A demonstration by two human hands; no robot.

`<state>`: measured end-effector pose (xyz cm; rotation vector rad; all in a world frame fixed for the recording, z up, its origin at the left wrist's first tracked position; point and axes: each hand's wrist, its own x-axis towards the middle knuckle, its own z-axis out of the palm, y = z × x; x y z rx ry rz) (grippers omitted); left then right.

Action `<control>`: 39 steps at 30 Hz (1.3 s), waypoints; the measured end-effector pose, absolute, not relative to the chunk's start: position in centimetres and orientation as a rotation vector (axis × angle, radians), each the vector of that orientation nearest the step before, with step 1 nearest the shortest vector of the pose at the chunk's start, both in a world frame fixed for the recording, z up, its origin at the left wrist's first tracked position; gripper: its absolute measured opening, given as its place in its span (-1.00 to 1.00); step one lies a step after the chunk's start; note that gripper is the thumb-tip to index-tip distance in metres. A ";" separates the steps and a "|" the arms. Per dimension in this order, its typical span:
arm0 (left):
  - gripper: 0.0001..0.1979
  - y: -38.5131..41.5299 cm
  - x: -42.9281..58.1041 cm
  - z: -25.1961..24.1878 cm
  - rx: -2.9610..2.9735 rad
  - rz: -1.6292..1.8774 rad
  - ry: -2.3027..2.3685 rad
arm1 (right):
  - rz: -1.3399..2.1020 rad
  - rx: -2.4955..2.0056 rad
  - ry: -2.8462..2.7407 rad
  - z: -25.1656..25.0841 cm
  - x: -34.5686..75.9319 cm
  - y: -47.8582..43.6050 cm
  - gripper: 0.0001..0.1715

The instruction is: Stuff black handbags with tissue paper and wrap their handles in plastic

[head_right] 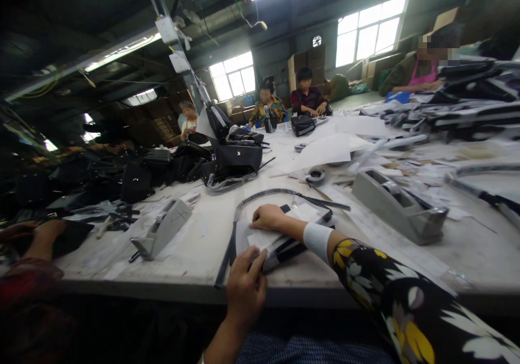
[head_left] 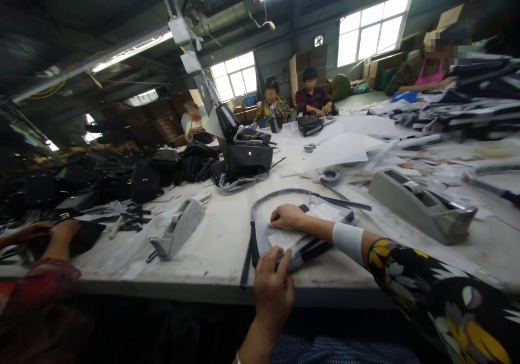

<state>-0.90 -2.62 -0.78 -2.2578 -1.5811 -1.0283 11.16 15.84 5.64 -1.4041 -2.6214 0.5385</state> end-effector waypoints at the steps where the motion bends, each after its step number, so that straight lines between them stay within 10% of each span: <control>1: -0.38 -2.6 -0.9 -0.9 -2.255 -1.029 -1.576 | 0.533 -1.423 -2.596 5.5 10.9 15.9 -0.59; 9: -0.50 -3.1 -1.6 1.1 -2.384 -1.140 -1.613 | 0.353 -1.370 -2.400 7.5 12.7 14.5 -0.60; 15: -0.71 0.1 -5.9 3.8 -2.141 -1.915 -2.152 | 0.062 -1.470 -2.065 7.2 24.0 10.6 -0.54; 23: -0.31 5.9 -5.8 3.6 -1.717 -2.428 -2.759 | 0.303 -1.650 -1.669 1.8 26.7 7.9 -0.44; 32: -0.16 1.0 -3.6 7.3 -1.947 -2.470 -1.879 | 0.567 -1.300 -1.359 3.9 25.4 10.5 -0.64; 39: -0.35 1.6 -4.0 13.9 -2.341 -2.572 -1.838 | 0.203 -1.606 -1.539 7.6 27.0 16.3 -0.43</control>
